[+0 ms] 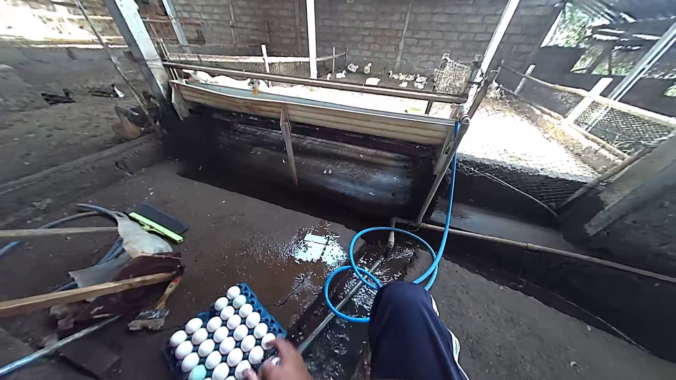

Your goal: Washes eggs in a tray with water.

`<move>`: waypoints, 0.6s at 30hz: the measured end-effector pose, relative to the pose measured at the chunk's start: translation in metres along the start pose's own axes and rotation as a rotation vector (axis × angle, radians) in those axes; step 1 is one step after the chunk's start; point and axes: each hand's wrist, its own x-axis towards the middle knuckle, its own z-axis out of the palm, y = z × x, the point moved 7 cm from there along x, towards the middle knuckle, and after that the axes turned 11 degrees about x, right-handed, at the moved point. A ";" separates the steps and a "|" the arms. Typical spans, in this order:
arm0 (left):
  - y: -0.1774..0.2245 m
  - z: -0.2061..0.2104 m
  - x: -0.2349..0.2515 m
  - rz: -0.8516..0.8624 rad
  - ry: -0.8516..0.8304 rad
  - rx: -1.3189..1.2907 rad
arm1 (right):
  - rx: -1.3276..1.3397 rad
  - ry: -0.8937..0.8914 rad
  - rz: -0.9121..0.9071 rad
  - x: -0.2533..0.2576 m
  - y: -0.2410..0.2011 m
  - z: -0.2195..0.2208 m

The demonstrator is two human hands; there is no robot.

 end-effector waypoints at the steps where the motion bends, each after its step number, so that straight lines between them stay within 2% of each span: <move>1: -0.003 0.000 -0.001 -0.038 0.010 0.092 | 0.028 0.025 0.055 0.012 0.005 -0.005; 4: -0.004 0.007 0.001 -0.036 0.056 0.082 | 0.044 0.036 0.170 0.017 0.007 -0.009; 7: -0.004 0.008 0.001 -0.066 0.050 0.115 | 0.023 -0.010 0.069 0.007 -0.001 -0.011; 10: -0.013 0.012 0.001 -0.156 0.081 0.201 | 0.014 0.059 0.136 0.026 0.000 -0.024; 11: -0.012 0.011 -0.001 -0.153 0.039 0.154 | -0.016 0.038 0.144 0.023 0.002 -0.020; 14: -0.013 0.006 0.001 -0.130 0.059 0.127 | -0.083 -0.053 0.073 0.011 0.003 -0.009; 16: -0.019 0.008 -0.002 -0.217 0.007 0.166 | -0.042 0.001 0.126 0.022 0.009 -0.016; 18: -0.018 0.012 -0.001 -0.207 -0.014 0.153 | -0.002 0.054 0.189 0.023 0.011 -0.019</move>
